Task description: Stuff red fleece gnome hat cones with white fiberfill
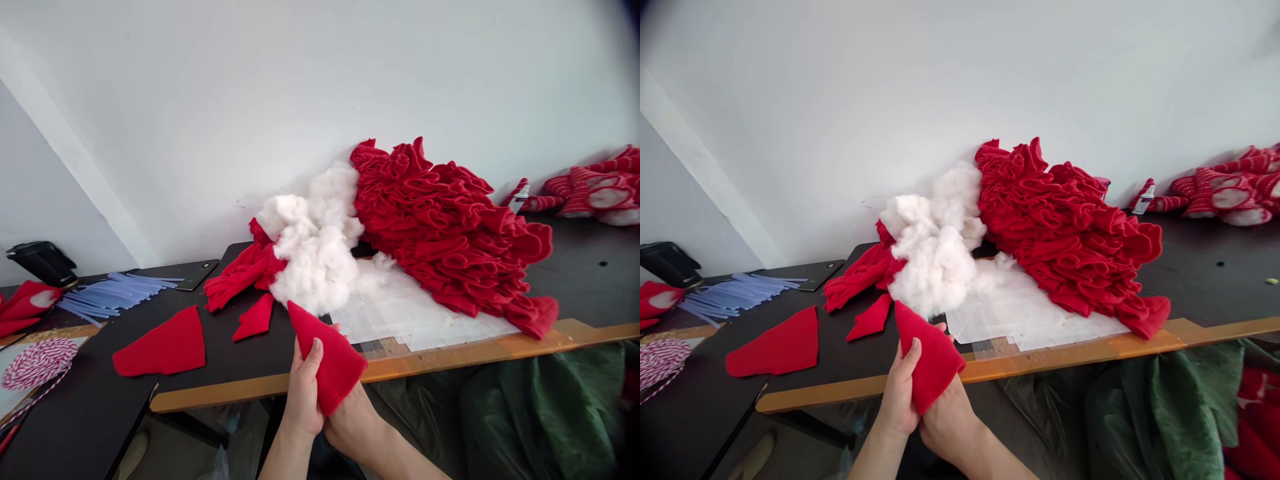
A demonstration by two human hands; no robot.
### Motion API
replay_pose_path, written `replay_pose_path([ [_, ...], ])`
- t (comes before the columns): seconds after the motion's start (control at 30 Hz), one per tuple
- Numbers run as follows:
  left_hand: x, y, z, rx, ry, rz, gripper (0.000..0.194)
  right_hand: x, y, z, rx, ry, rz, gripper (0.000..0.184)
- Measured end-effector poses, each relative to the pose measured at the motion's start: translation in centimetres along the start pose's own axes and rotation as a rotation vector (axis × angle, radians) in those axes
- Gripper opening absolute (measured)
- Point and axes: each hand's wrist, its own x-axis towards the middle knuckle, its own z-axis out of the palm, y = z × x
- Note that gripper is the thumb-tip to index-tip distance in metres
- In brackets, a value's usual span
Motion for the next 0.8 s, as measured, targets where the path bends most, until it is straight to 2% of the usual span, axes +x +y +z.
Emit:
replay_pose_path([
  [0.1,0.2,-0.1,-0.2,-0.005,-0.004,0.005,0.067,0.7,0.3,-1.8,0.039,-0.044,-0.087,0.065],
  [0.2,0.6,0.0,-0.6,-0.019,-0.03,0.056,0.064,1.0,0.6,-2.8,0.075,0.051,-0.081,0.062],
  [0.3,1.1,0.3,-1.0,-0.046,0.01,0.122,0.063,0.5,0.3,-3.1,0.144,0.094,-0.043,0.062],
  [0.4,1.3,0.0,-1.0,-0.12,0.06,0.11,0.062,-0.1,-0.6,-3.3,0.228,0.112,0.067,0.065],
  [0.47,1.3,-0.4,-0.9,-0.155,0.059,0.054,0.06,0.0,-0.9,-3.6,0.325,0.082,0.096,0.068],
  [0.53,1.2,-0.7,-0.7,-0.167,0.064,0.004,0.056,0.3,-0.9,-4.1,0.41,-0.004,0.068,0.072],
  [0.63,1.4,-0.2,-0.5,-0.199,0.129,-0.019,0.041,0.6,-0.5,-4.9,0.393,-0.051,0.014,0.068],
  [0.73,2.0,0.9,-0.6,-0.248,0.205,-0.101,0.037,0.0,-0.1,-5.3,0.309,0.123,0.06,0.055],
  [0.8,2.5,1.4,-0.5,-0.264,0.243,-0.118,0.041,-0.6,0.3,-5.3,0.307,0.271,0.172,0.044],
])
